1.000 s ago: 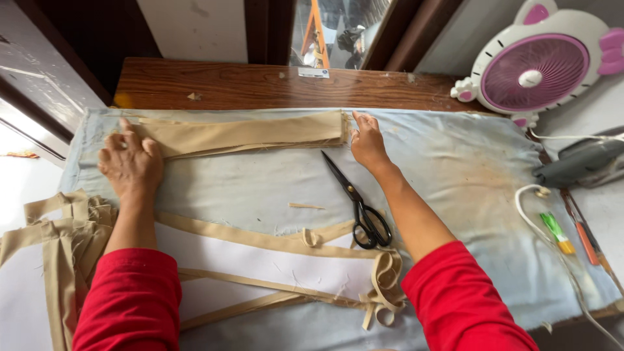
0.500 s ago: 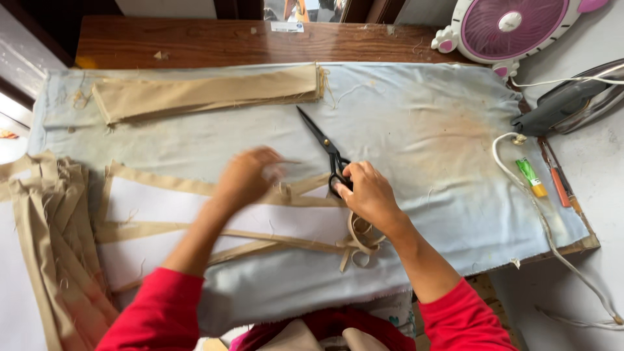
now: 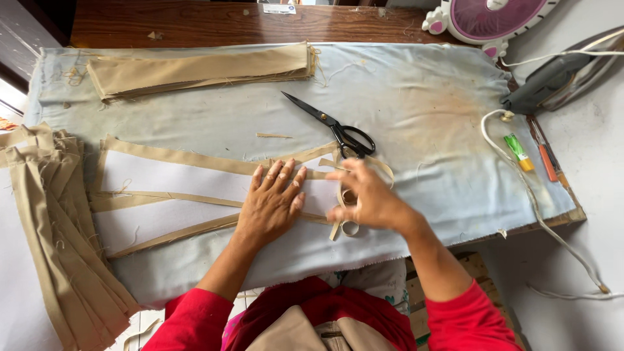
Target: The person uses scissors to cut beige fabric pieces along white paper templates. They trim the edges, remove excess fabric, and fold the cut pieces on the work surface.
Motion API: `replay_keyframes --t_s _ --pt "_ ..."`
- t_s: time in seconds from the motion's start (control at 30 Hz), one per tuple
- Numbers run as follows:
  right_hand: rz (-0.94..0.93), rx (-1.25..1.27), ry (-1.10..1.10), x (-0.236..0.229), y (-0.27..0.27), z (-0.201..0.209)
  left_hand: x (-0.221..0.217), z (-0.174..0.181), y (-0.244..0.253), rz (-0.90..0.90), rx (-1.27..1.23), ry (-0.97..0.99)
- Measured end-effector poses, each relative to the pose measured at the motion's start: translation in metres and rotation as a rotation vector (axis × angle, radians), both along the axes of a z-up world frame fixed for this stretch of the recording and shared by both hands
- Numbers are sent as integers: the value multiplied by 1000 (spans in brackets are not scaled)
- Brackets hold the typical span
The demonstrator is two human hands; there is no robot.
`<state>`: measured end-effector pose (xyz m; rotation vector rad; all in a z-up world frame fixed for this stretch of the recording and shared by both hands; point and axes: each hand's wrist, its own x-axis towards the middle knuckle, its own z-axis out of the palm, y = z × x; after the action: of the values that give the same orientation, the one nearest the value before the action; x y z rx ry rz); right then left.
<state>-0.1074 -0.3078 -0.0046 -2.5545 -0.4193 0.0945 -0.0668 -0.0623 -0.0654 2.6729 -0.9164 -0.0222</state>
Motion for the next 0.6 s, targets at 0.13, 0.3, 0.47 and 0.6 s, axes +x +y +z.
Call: replay_keyframes --t_s 0.13,0.3,0.47,0.6 --pt "19 1 -99 -36 -24 -48 -2 -3 -1 2 -3 -54" --pt "-106 343 218 -80 -51 -17 -2 -8 -2 24 -28 -79" --pt "306 435 525 -84 -52 32 -2 -12 -2 37 -59 -93" --pt "-335 55 235 -47 -51 -36 1 -17 -2 49 -124 -126"
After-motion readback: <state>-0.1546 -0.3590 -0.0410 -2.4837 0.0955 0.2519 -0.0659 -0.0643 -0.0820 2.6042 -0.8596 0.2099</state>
